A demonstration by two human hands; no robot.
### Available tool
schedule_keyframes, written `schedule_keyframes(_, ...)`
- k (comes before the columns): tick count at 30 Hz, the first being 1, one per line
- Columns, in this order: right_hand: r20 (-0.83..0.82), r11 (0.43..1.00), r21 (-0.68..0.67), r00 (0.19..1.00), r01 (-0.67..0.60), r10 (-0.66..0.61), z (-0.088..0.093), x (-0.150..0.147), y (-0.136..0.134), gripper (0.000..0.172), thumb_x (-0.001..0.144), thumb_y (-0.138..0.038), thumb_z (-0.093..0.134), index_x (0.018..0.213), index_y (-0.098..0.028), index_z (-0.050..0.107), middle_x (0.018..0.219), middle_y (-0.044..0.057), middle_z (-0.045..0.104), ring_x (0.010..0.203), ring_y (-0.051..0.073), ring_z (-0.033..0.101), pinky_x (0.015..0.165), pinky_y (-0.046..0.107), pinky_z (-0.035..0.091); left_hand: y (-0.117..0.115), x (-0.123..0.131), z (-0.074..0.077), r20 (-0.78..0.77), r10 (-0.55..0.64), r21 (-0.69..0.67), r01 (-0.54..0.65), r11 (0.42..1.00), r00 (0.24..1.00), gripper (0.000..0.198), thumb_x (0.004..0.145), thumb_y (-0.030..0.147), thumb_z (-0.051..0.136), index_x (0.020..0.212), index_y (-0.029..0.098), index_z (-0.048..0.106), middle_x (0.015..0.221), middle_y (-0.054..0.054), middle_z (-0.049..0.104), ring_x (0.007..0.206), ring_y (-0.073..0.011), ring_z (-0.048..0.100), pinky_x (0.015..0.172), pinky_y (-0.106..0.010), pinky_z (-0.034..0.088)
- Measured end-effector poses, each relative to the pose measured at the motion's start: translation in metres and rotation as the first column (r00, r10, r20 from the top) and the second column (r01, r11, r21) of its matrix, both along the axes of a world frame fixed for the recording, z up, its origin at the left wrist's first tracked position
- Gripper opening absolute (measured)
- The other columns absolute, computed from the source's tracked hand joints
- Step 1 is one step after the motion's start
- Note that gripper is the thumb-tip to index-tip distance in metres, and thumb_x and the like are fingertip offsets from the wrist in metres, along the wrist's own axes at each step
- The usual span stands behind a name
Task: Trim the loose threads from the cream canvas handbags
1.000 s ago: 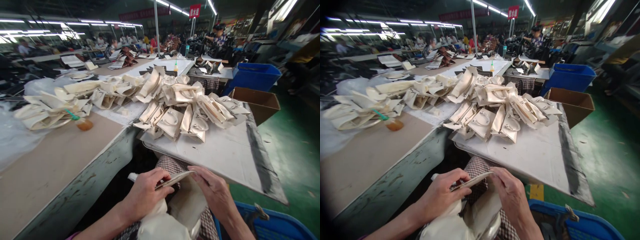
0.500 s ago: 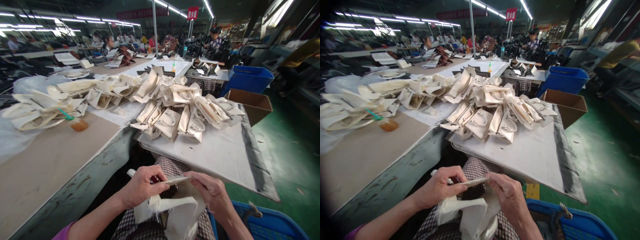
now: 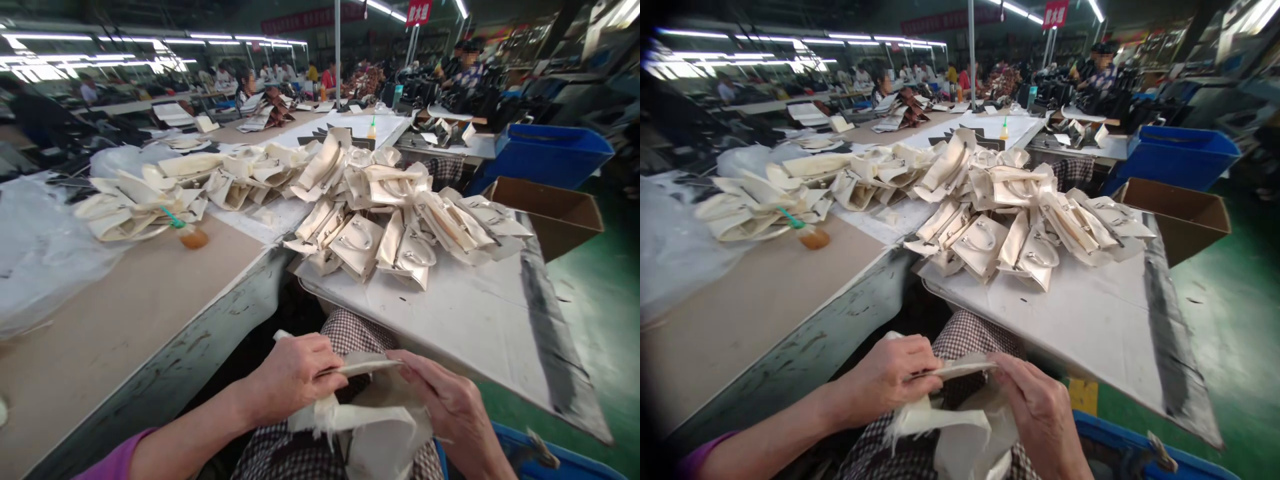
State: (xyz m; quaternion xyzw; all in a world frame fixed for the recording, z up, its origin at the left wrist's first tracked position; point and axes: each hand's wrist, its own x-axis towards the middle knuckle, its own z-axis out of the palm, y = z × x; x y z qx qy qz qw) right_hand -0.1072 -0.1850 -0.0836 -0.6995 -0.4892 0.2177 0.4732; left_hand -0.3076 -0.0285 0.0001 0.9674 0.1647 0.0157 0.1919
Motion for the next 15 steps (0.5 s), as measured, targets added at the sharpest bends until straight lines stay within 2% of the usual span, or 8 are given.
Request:
schedule_keyframes(4, -0.025, 0.992, -0.097, 0.996, 0.078, -0.081, -0.006, 0.002, -0.004, 0.031, 0.092, -0.048, 0.052, 0.112, -0.034, 0.07, 0.114, -0.006, 0.072, 0.107, 0.015, 0.066, 0.096, 0.018, 0.05, -0.007, -0.022, -0.012, 0.152, 0.137, -0.112, -0.12, 0.986, 0.979, 0.019, 0.093, 0.028, 0.058, 0.099, 0.017, 0.072, 0.088, -0.002, 0.067, 0.081, -0.011, 0.061, 0.074, -0.019, 0.045)
schedule_keyframes(6, -0.013, 0.988, -0.119, 0.995, 0.098, -0.1, -0.008, 0.004, -0.005, 0.034, 0.09, -0.051, 0.052, 0.112, -0.033, 0.07, 0.114, -0.006, 0.072, 0.108, 0.016, 0.066, 0.097, 0.019, 0.05, -0.011, -0.025, -0.021, 0.241, 0.147, -0.09, -0.128, 0.988, 0.959, 0.019, 0.094, 0.025, 0.056, 0.097, 0.015, 0.072, 0.084, -0.003, 0.066, 0.075, -0.0103, 0.06, 0.07, -0.018, 0.045)
schedule_keyframes(11, 0.025, 0.988, -0.096, 0.993, 0.121, -0.119, -0.009, 0.003, -0.004, 0.033, 0.09, -0.05, 0.053, 0.109, -0.031, 0.072, 0.112, -0.004, 0.073, 0.105, 0.016, 0.068, 0.095, 0.017, 0.05, -0.011, -0.016, -0.033, 0.377, 0.034, 0.129, -0.089, 0.988, 0.925, 0.017, 0.089, 0.015, 0.055, 0.08, 0.014, 0.069, 0.07, -0.002, 0.062, 0.066, -0.011, 0.054, 0.062, -0.022, 0.04)
schedule_keyframes(15, -0.011, 0.993, -0.055, 0.994, 0.109, -0.11, -0.008, 0.001, -0.003, 0.029, 0.09, -0.047, 0.054, 0.108, -0.032, 0.072, 0.108, -0.005, 0.074, 0.099, 0.015, 0.069, 0.089, 0.014, 0.052, -0.006, -0.012, -0.036, 0.436, -0.023, 0.179, -0.062, 0.982, 0.899, 0.023, 0.088, 0.012, 0.051, 0.07, 0.015, 0.064, 0.061, -0.001, 0.057, 0.06, -0.0103, 0.048, 0.057, -0.024, 0.035)
